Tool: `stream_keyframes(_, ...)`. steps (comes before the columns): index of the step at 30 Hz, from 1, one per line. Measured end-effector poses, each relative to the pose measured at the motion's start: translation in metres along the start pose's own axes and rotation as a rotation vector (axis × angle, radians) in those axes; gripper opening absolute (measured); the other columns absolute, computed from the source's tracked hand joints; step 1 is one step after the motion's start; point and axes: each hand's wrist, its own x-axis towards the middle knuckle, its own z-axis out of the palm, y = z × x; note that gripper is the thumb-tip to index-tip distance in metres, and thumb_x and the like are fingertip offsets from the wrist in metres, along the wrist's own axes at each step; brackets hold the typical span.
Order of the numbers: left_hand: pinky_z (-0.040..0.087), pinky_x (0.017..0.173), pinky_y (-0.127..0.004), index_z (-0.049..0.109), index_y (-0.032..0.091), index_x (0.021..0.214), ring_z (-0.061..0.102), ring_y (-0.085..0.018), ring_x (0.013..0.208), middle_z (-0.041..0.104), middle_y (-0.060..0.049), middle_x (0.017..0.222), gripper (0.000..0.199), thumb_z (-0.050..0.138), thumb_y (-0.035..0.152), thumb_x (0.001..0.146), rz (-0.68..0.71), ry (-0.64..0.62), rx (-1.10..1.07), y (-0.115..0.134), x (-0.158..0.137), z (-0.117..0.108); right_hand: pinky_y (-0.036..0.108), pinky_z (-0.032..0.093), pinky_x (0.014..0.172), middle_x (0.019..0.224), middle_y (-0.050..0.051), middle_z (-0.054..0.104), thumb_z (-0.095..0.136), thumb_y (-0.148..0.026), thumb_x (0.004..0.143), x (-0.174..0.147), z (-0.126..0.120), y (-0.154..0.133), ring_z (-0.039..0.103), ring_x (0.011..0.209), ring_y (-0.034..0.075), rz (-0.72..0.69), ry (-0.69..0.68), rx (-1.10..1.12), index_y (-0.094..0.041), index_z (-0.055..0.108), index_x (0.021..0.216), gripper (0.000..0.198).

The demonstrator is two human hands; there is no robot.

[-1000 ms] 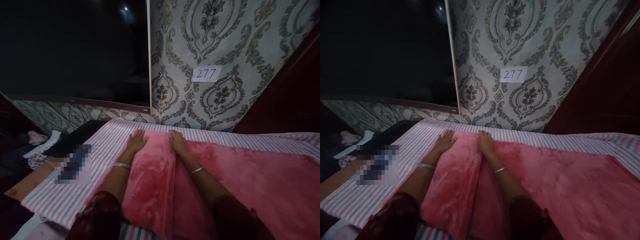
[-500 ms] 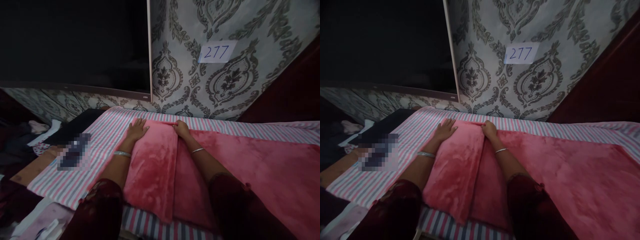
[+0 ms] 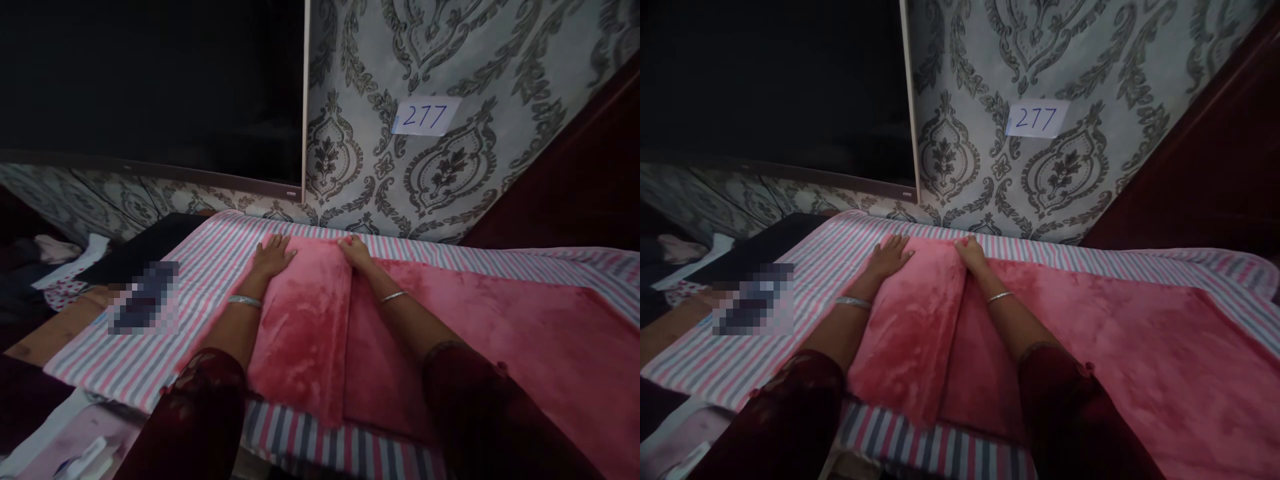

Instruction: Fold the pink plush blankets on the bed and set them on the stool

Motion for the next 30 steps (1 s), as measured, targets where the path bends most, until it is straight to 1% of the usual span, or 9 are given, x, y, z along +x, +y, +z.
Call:
stream_keyframes(4,0.014,0.125,-0.06,0.023,0.024,0.164,0.011,-0.026,0.159,0.014,-0.008,0.173,0.069,0.022,0.057,0.103,0.008,-0.004,0.003,-0.003,0.002,0.002,0.032,0.048,0.09,0.119,0.014,0.072,0.046,-0.025,0.099,-0.017,0.006,-0.005,0.067,0.11,0.027,0.032,-0.021,-0.079,-0.015,0.05,0.141,0.043)
stream_keyframes(12,0.014,0.125,-0.06,0.026,0.021,0.163,0.012,-0.025,0.159,0.017,-0.009,0.172,0.071,0.021,0.059,0.102,0.004,-0.017,0.005,-0.003,0.003,0.001,0.04,0.05,0.09,0.118,0.019,0.071,0.034,-0.027,0.104,-0.032,0.0,-0.014,0.068,0.109,0.03,0.037,-0.072,-0.208,-0.015,0.054,0.134,0.038)
stream_keyframes(15,0.014,0.125,-0.059,0.026,0.021,0.162,0.013,-0.025,0.159,0.018,-0.01,0.172,0.07,0.022,0.058,0.103,0.001,-0.012,0.013,-0.001,0.001,-0.001,0.042,0.048,0.097,0.13,0.023,0.065,0.041,-0.024,0.102,-0.032,-0.011,-0.024,0.062,0.121,0.032,0.024,-0.068,-0.258,-0.013,0.056,0.136,0.039)
stream_keyframes(18,0.015,0.125,-0.059,0.026,0.021,0.162,0.013,-0.026,0.159,0.018,-0.01,0.172,0.07,0.022,0.058,0.103,-0.004,-0.011,0.018,-0.001,0.001,-0.001,0.048,0.035,0.114,0.158,0.024,0.041,0.049,-0.033,0.101,-0.039,-0.013,-0.039,0.036,0.148,0.035,-0.098,0.023,-0.335,-0.012,0.043,0.152,0.055)
stream_keyframes(20,0.016,0.125,-0.06,0.026,0.021,0.162,0.014,-0.026,0.159,0.019,-0.01,0.172,0.07,0.022,0.058,0.103,-0.005,-0.005,0.027,-0.001,0.001,0.0,0.051,0.024,0.121,0.167,0.022,0.026,0.049,-0.047,0.101,-0.05,-0.004,-0.045,0.02,0.155,0.036,-0.183,0.034,-0.378,-0.012,0.033,0.159,0.07)
stream_keyframes(21,0.017,0.125,-0.059,0.027,0.022,0.162,0.014,-0.026,0.159,0.019,-0.01,0.172,0.07,0.022,0.058,0.103,-0.005,-0.002,0.032,-0.001,0.001,0.0,0.052,0.021,0.122,0.168,0.022,0.023,0.046,-0.053,0.101,-0.056,0.003,-0.045,0.016,0.156,0.036,-0.206,0.006,-0.391,-0.011,0.031,0.16,0.075)
stream_keyframes(24,0.017,0.125,-0.059,0.026,0.022,0.162,0.013,-0.026,0.159,0.019,-0.009,0.172,0.069,0.022,0.057,0.103,-0.007,-0.001,0.035,-0.002,0.002,0.001,0.053,0.018,0.123,0.168,0.021,0.024,0.038,-0.064,0.1,-0.074,0.025,-0.035,0.015,0.157,0.035,-0.206,-0.09,-0.409,-0.01,0.032,0.16,0.081)
stream_keyframes(27,0.017,0.125,-0.059,0.028,0.02,0.162,0.011,-0.027,0.159,0.017,-0.01,0.172,0.069,0.022,0.055,0.103,-0.053,0.024,0.041,-0.003,0.003,0.002,0.052,0.018,0.123,0.168,0.022,0.025,0.035,-0.067,0.1,-0.08,0.037,-0.024,0.016,0.157,0.035,-0.206,-0.08,-0.422,-0.009,0.033,0.16,0.083)
stream_keyframes(30,0.02,0.124,-0.061,0.031,0.018,0.161,0.011,-0.029,0.159,0.018,-0.011,0.172,0.069,0.022,0.053,0.103,-0.109,0.055,0.046,-0.004,0.002,0.003,0.052,0.018,0.123,0.167,0.023,0.027,0.035,-0.069,0.099,-0.079,0.04,-0.021,0.017,0.156,0.035,-0.213,-0.065,-0.42,-0.008,0.034,0.159,0.085)
